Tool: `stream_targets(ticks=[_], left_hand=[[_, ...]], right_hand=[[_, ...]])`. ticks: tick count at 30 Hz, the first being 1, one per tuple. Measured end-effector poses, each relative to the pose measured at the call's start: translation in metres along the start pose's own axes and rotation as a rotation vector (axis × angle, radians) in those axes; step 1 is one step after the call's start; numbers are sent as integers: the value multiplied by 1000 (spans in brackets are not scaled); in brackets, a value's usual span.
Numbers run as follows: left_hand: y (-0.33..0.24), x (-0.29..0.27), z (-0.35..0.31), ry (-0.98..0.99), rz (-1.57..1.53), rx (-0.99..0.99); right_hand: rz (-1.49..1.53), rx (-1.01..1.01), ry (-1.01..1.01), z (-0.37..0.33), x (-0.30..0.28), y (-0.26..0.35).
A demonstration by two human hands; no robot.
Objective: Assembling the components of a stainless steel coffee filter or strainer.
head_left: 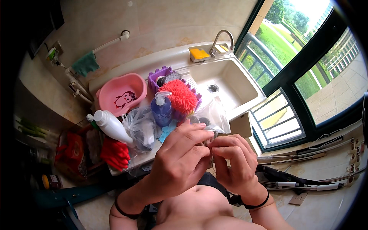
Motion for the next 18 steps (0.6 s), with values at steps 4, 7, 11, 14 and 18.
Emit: stream_targets(ticks=[4, 7, 11, 14, 18], left_hand=[[0, 2, -1, 1, 4, 29], [5, 1, -3, 35, -90, 30], [7, 4, -5, 97, -109, 32], [6, 5, -5, 126, -118, 46], [4, 3, -6, 177, -139, 58]], right_hand=[[9, 17, -4, -3, 0, -3], [74, 21, 5, -5, 1, -6], [155, 90, 18, -5, 1, -9], [214, 158, 53, -6, 1, -12], [346, 267, 111, -12, 6, -19]])
Point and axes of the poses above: each hand's wrist, its own z-axis towards the middle knuckle, its own x-axis out of the palm, y = z × x, the point moved 6 cm from there along z, towards the middle knuckle, and after that the axes turned 12 degrees about -z, right-handed, at the moved point
